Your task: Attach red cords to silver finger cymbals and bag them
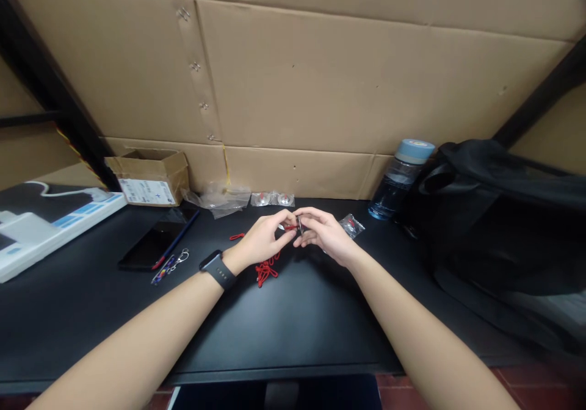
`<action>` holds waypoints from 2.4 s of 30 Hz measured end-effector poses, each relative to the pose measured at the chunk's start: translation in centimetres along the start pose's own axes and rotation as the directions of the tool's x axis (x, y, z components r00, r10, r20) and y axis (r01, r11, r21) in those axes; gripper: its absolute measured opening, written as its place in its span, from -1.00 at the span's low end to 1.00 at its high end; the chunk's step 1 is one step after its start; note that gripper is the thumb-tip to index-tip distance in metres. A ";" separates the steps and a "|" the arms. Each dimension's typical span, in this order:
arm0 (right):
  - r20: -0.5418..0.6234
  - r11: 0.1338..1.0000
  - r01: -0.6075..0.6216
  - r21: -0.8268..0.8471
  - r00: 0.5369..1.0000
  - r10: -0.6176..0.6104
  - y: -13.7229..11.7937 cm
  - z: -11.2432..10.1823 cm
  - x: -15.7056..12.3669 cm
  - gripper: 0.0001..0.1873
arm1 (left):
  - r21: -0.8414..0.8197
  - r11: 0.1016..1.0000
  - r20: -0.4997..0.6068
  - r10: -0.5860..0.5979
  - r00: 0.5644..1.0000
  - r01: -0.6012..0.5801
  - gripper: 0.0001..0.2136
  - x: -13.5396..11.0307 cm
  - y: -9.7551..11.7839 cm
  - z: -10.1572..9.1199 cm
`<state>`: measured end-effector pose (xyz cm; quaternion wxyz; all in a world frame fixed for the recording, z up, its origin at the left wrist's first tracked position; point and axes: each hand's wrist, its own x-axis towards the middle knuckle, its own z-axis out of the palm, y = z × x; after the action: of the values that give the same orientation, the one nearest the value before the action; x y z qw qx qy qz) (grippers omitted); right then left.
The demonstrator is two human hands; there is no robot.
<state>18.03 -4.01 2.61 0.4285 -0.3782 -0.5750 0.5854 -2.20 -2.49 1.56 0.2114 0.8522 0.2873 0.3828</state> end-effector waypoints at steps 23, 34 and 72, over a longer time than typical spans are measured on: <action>-0.078 1.000 0.018 0.003 0.997 -0.018 0.0 -1.8 0.1 -0.58 | 0.747 0.594 -0.098 -0.345 0.934 0.297 -0.77 -1.4 -7.3 -5.5; -0.075 0.993 0.038 -0.111 0.996 -0.047 0.4 -1.7 0.2 -0.41 | 0.717 0.598 -0.204 -0.309 0.929 0.357 -0.64 -1.0 -8.4 -5.5; -0.247 0.971 0.200 -0.127 0.942 -0.227 1.0 -3.4 1.1 -0.40 | 0.385 0.912 0.056 0.130 0.990 -0.142 -0.76 0.1 -2.9 -2.1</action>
<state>20.73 -1.78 1.50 0.5417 -0.4080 -0.5800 0.4513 -4.75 0.00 1.21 0.0158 0.9006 0.2942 0.3197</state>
